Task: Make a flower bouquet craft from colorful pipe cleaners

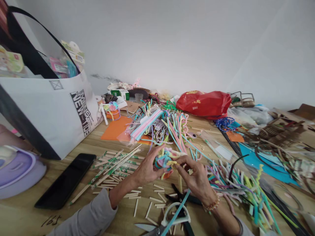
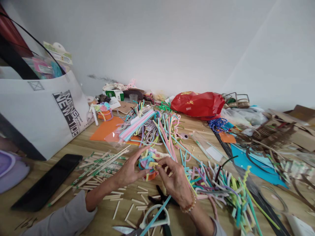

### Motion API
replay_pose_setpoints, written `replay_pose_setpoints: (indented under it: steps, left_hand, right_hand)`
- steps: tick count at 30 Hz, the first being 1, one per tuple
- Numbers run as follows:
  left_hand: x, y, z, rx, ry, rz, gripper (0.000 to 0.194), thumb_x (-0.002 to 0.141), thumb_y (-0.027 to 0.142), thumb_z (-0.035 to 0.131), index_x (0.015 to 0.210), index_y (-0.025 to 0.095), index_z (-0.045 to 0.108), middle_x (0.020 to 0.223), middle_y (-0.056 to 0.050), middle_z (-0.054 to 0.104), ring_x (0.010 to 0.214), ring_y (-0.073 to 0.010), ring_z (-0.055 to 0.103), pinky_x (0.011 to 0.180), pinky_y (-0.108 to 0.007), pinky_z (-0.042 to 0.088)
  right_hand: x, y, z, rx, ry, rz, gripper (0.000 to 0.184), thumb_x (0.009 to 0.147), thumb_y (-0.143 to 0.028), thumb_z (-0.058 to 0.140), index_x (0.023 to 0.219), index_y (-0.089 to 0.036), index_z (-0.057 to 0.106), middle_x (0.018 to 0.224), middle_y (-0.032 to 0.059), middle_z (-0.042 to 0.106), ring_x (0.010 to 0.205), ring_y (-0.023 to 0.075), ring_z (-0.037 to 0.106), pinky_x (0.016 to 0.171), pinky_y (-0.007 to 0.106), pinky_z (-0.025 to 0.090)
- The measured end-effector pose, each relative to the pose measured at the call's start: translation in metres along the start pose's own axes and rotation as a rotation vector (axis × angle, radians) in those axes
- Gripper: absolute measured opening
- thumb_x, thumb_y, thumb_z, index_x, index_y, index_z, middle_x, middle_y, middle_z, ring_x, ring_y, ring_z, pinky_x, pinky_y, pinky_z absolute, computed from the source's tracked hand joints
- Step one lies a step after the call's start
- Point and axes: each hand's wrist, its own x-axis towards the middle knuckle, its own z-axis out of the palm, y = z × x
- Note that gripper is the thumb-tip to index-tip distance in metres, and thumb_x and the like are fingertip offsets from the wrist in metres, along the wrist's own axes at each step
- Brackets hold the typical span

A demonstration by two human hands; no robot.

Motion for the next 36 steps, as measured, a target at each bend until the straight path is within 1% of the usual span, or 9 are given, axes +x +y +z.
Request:
replay_pose_setpoints:
  steps: [3,9,14,16,19,21,23,32,36]
  left_hand:
    - [0.0,-0.001,0.0,0.003,0.004,-0.002,0.075,0.077,0.026,0.07,0.143,0.021,0.034,0.145,-0.014,0.043,0.132,-0.0307,0.041,0.11,-0.046,0.033]
    - [-0.001,-0.002,0.001,-0.007,0.011,0.008,0.077,0.077,0.029,0.071,0.144,0.022,0.033,0.145,-0.013,0.044,0.132,-0.0313,0.041,0.11,-0.047,0.033]
    - [-0.001,-0.003,0.001,-0.013,0.007,0.003,0.077,0.077,0.029,0.071,0.144,0.022,0.033,0.145,-0.013,0.044,0.132,-0.0311,0.041,0.11,-0.047,0.033]
    - [-0.001,-0.003,0.001,-0.013,0.004,0.006,0.077,0.078,0.028,0.07,0.144,0.021,0.032,0.145,-0.013,0.044,0.132,-0.0305,0.041,0.11,-0.046,0.033]
    - [-0.001,-0.003,0.0,-0.011,0.012,0.007,0.076,0.078,0.026,0.069,0.144,0.021,0.033,0.145,-0.013,0.044,0.132,-0.0302,0.041,0.111,-0.045,0.033]
    - [-0.001,-0.002,0.0,-0.009,0.015,0.008,0.075,0.077,0.024,0.068,0.143,0.021,0.034,0.145,-0.012,0.044,0.132,-0.0305,0.042,0.111,-0.045,0.034]
    - [-0.001,-0.001,0.0,-0.008,0.013,0.01,0.074,0.077,0.023,0.068,0.143,0.021,0.035,0.145,-0.012,0.045,0.131,-0.0304,0.043,0.11,-0.045,0.034]
    - [-0.001,0.0,0.0,-0.003,0.012,-0.005,0.075,0.075,0.02,0.068,0.143,0.021,0.035,0.143,-0.012,0.046,0.131,-0.0299,0.042,0.111,-0.045,0.034]
    - [-0.001,0.0,0.0,-0.003,0.004,-0.003,0.074,0.076,0.02,0.068,0.143,0.021,0.035,0.144,-0.012,0.045,0.132,-0.0299,0.042,0.111,-0.044,0.034]
  right_hand:
    - [0.0,0.001,0.0,0.009,-0.015,-0.007,0.013,0.09,-0.028,0.057,0.083,-0.019,0.064,0.085,0.0032,0.071,0.065,0.0136,0.064,0.055,0.022,0.05]
    - [0.0,0.003,0.003,-0.03,0.045,-0.045,0.015,0.09,-0.029,0.057,0.081,-0.019,0.063,0.089,0.0044,0.071,0.057,0.0113,0.06,0.051,0.022,0.051]
    - [-0.002,0.001,0.006,-0.085,0.083,-0.133,0.012,0.091,-0.024,0.053,0.083,-0.019,0.06,0.089,0.0054,0.07,0.064,0.0134,0.062,0.055,0.023,0.051]
    - [-0.004,0.003,0.007,-0.135,0.068,-0.215,0.009,0.091,-0.019,0.051,0.086,-0.02,0.059,0.089,0.0065,0.069,0.071,0.0152,0.064,0.059,0.024,0.052]
    - [-0.008,0.01,0.008,-0.291,-0.029,-0.461,0.011,0.09,-0.013,0.048,0.092,-0.019,0.057,0.091,0.0085,0.068,0.079,0.0176,0.065,0.065,0.027,0.052]
    - [-0.01,0.016,0.008,-0.412,-0.11,-0.607,0.013,0.091,-0.012,0.046,0.096,-0.018,0.057,0.094,0.0104,0.068,0.078,0.0183,0.065,0.063,0.027,0.051]
    - [-0.012,0.021,0.008,-0.489,-0.141,-0.673,0.015,0.091,-0.012,0.044,0.099,-0.017,0.057,0.095,0.0117,0.068,0.078,0.0188,0.065,0.06,0.028,0.05]
    - [-0.011,0.029,0.008,-0.453,-0.079,-0.684,0.014,0.091,-0.012,0.047,0.099,-0.017,0.056,0.096,0.0115,0.068,0.08,0.0199,0.066,0.063,0.029,0.051]
    - [-0.01,0.026,0.007,-0.444,-0.1,-0.678,0.015,0.09,-0.01,0.047,0.1,-0.016,0.056,0.096,0.0114,0.069,0.081,0.021,0.066,0.064,0.03,0.052]
